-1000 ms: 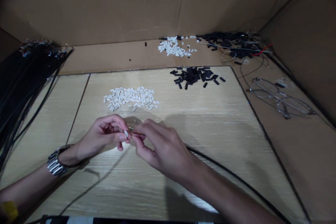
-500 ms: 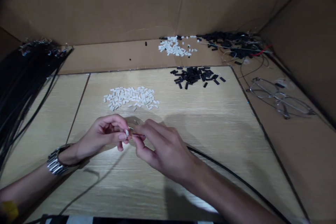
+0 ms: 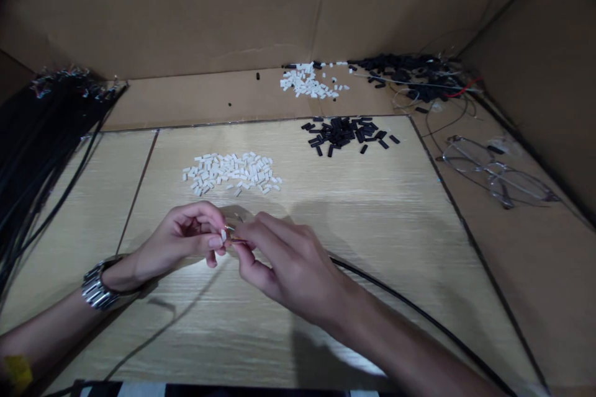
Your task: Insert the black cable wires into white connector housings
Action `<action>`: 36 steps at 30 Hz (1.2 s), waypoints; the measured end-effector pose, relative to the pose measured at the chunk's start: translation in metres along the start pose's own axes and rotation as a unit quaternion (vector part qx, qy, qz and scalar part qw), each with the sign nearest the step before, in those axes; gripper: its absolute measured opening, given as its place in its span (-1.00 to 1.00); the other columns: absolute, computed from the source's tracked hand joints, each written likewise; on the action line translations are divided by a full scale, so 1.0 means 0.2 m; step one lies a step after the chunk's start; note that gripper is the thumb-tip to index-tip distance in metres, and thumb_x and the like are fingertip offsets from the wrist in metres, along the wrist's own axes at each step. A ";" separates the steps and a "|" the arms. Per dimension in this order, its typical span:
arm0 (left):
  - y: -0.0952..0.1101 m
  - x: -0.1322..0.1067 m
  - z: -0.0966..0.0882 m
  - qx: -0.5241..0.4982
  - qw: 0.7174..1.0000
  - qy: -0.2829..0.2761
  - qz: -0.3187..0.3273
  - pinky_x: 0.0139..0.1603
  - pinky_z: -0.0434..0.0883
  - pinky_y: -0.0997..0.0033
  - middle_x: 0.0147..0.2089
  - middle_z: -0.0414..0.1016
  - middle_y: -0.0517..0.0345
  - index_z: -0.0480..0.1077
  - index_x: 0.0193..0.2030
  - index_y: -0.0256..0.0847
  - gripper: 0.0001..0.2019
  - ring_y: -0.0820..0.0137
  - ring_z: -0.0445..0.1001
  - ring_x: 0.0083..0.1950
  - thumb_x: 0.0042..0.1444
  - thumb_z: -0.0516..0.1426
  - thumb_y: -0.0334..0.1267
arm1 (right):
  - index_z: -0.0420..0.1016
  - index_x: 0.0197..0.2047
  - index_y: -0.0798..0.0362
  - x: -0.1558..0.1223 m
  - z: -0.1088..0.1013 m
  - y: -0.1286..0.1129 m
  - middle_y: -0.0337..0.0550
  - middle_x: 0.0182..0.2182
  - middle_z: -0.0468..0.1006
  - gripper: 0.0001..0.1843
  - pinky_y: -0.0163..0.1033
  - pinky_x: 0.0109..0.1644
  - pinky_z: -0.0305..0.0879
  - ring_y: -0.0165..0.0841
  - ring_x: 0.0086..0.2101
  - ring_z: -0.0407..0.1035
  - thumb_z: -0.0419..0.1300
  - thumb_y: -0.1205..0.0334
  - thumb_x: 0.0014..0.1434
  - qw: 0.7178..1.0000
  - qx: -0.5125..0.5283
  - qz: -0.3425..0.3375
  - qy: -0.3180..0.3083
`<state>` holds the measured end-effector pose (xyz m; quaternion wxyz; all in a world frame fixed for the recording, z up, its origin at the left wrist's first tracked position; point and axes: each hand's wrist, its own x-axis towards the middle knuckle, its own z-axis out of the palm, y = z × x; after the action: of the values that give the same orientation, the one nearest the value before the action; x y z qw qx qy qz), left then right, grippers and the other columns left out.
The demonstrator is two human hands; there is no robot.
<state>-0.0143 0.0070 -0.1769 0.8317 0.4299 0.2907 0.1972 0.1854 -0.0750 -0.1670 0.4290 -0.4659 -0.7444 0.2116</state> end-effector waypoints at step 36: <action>0.00 0.00 0.00 0.010 1.000 -0.012 -0.002 -0.40 0.60 0.60 -0.34 0.61 0.18 0.53 -0.21 -0.26 -0.86 0.49 0.60 -0.37 0.09 0.33 -0.47 | 0.49 -0.24 0.17 0.01 -0.02 0.00 -0.18 -0.43 0.51 -0.90 -0.32 -0.42 0.27 -0.45 -0.46 0.37 0.16 0.48 0.27 0.995 -0.082 -0.049 -0.023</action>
<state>-0.0142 0.0084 -0.1767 0.8315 0.4399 0.2830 0.1872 0.1872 -0.0745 -0.1640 0.3819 -0.4575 -0.7907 0.1397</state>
